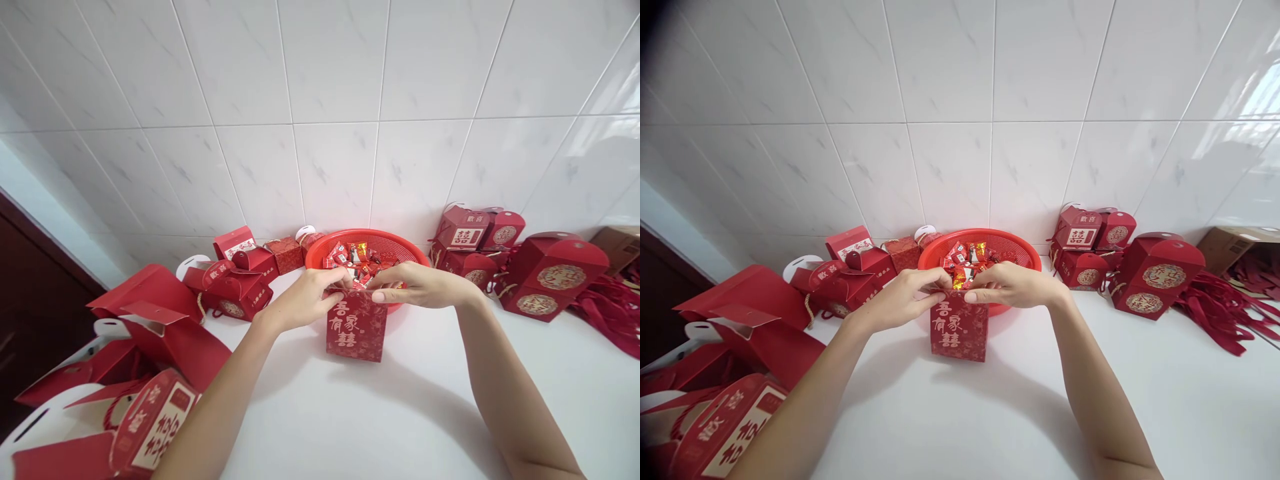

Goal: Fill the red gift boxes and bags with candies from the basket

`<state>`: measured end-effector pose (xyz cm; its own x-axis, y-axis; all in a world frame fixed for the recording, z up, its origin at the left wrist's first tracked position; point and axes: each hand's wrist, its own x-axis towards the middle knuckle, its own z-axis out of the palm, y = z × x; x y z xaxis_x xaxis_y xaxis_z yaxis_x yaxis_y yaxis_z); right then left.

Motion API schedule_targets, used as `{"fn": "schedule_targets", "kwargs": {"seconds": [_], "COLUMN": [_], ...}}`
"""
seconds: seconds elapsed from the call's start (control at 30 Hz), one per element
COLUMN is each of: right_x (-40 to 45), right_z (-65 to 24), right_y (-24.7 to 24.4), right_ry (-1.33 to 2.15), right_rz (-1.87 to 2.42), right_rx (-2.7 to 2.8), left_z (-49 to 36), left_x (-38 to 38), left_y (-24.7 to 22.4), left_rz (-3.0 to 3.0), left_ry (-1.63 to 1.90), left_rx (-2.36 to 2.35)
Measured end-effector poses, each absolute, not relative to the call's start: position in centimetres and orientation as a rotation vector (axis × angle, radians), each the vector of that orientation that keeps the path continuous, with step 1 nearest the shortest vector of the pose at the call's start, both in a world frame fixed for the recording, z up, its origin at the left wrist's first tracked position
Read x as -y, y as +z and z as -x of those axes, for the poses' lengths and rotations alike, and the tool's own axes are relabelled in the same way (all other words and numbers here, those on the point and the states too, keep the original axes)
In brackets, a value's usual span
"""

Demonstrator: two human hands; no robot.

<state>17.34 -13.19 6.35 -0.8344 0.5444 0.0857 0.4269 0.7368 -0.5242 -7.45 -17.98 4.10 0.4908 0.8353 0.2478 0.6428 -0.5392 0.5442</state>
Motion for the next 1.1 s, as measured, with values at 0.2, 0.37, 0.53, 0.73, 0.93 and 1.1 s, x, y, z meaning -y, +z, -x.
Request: {"fn": "schedule_targets", "kwargs": {"seconds": [0.2, 0.37, 0.53, 0.73, 0.93, 1.1], "right_x": [13.4, 14.1, 14.3, 14.0, 15.6, 17.4], "right_z": [-16.2, -14.7, -13.8, -14.1, -21.5, -30.7], "right_y": [5.7, 5.5, 5.1, 3.9, 5.3, 6.1], "right_ry": [0.685, 0.490, 0.404, 0.446, 0.669, 0.639], "right_rz": [0.819, 1.008, 1.053, 0.873, 0.831, 1.413], "right_rx": [2.823, 2.862, 2.848, 2.792, 2.582, 2.158], "left_z": [7.6, 7.7, 8.0, 8.2, 8.3, 9.0], "left_x": [17.4, 17.8, 17.2, 17.2, 18.2, 18.2], "left_y": [3.7, 4.3, 4.1, 4.1, 5.2, 5.6], "left_rz": [-2.434, -2.372, -2.370, -2.375, -2.287, -2.279], "left_ry": [0.598, 0.542, 0.541, 0.517, 0.556, 0.595], "left_rx": [-1.258, -1.277, -1.250, -1.223, -1.114, -1.286]}}
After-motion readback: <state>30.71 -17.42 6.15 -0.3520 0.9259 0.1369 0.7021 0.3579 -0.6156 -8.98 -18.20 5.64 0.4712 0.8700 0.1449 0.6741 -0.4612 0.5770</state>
